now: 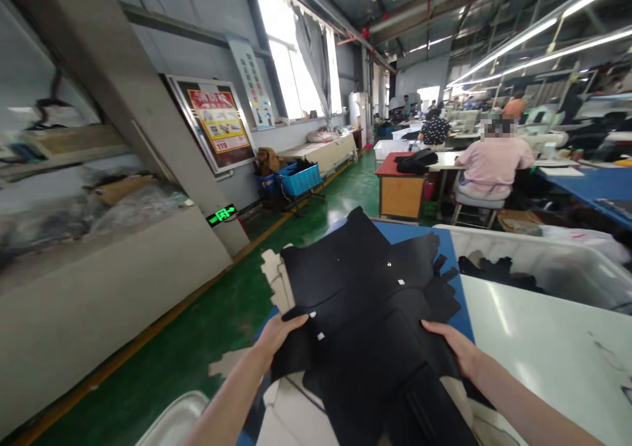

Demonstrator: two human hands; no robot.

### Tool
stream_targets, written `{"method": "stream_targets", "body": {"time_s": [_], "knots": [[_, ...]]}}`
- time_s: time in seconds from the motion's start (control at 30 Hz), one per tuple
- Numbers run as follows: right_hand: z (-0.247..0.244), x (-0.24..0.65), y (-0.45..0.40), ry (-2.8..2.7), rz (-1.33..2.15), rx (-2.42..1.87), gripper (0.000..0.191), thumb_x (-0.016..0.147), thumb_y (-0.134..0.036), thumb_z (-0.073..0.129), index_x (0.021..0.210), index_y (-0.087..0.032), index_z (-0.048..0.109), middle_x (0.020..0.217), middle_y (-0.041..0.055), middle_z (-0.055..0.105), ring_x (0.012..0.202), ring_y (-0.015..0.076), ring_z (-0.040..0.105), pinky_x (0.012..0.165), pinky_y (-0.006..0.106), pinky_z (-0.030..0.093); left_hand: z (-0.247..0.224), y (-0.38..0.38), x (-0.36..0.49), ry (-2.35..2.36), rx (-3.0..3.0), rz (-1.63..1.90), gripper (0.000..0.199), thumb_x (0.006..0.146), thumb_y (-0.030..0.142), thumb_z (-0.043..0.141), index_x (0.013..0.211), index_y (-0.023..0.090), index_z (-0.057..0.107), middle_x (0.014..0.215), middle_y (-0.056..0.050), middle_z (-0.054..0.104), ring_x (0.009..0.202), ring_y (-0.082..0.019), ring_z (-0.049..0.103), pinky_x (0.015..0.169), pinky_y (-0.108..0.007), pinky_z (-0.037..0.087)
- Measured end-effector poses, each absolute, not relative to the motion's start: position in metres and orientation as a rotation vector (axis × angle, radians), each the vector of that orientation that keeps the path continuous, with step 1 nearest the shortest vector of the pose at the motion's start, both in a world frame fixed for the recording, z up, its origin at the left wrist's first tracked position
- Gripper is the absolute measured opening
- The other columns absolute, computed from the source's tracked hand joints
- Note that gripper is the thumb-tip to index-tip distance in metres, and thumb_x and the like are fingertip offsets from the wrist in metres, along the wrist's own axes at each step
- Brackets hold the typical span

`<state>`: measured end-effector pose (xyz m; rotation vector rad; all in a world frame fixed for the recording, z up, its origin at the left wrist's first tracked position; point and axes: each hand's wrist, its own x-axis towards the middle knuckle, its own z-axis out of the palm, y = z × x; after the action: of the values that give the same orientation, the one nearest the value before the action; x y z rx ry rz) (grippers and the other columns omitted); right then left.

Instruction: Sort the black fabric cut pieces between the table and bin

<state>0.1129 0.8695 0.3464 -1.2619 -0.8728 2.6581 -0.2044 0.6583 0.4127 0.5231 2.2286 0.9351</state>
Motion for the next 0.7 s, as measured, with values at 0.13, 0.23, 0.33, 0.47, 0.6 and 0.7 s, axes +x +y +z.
{"method": "stream_targets", "body": {"time_s": [0.13,0.23,0.33,0.47,0.6,0.7], "knots": [[0.291,0.123,0.911,-0.755,2.504,-1.47,0.027,0.07,-0.03,0.067,0.091,-0.013,0.066,0.072,0.0105,0.072,0.07,0.0248,0.07,0.075,0.036,0.056,0.314,0.75,-0.193,2.383,0.663,0.714,0.044,0.072,0.035,0.061,0.107,0.007,0.057,0.106,-0.017,0.068,0.102,-0.029,0.063,0.09,-0.037,0.049],[0.267,0.124,0.924,-0.62,2.432,-1.542,0.035,0.07,-0.027,0.069,0.101,-0.014,0.064,0.074,0.0104,0.073,0.075,0.0263,0.07,0.077,0.038,0.056,0.26,0.772,-0.18,2.511,0.758,0.563,0.05,0.081,0.036,0.05,0.121,0.007,0.049,0.135,-0.021,0.048,0.129,-0.032,0.041,0.109,-0.049,0.026],[0.257,0.118,0.933,-0.584,2.356,-1.565,0.051,0.07,-0.024,0.071,0.117,-0.012,0.055,0.076,0.0097,0.073,0.074,0.0269,0.07,0.077,0.041,0.057,0.238,0.783,-0.177,2.568,0.838,0.451,0.055,0.088,0.037,0.036,0.132,0.004,0.038,0.146,-0.022,0.033,0.138,-0.031,0.025,0.113,-0.05,0.014],[0.256,0.109,0.95,-0.62,2.211,-1.679,0.06,0.071,-0.019,0.07,0.126,-0.014,0.048,0.079,0.0073,0.074,0.072,0.0246,0.07,0.079,0.041,0.057,0.235,0.8,-0.186,2.545,0.904,0.366,0.061,0.09,0.041,0.03,0.136,0.0,0.033,0.148,-0.024,0.028,0.139,-0.032,0.021,0.112,-0.049,0.02],[0.259,0.101,0.972,-0.741,2.189,-1.783,0.052,0.07,-0.019,0.07,0.12,-0.015,0.055,0.081,0.0083,0.074,0.07,0.0242,0.07,0.079,0.039,0.057,0.24,0.788,-0.193,2.449,1.072,0.371,0.061,0.09,0.046,0.032,0.14,0.011,0.03,0.151,-0.014,0.025,0.14,-0.026,0.02,0.114,-0.044,0.018],[0.266,0.094,0.986,-0.846,2.18,-1.89,0.045,0.072,-0.023,0.069,0.115,-0.014,0.059,0.075,0.0104,0.073,0.062,0.0263,0.069,0.075,0.042,0.057,0.255,0.741,-0.187,2.385,1.179,0.378,0.058,0.089,0.044,0.037,0.139,0.016,0.035,0.152,-0.009,0.026,0.14,-0.024,0.02,0.114,-0.043,0.016]]}}
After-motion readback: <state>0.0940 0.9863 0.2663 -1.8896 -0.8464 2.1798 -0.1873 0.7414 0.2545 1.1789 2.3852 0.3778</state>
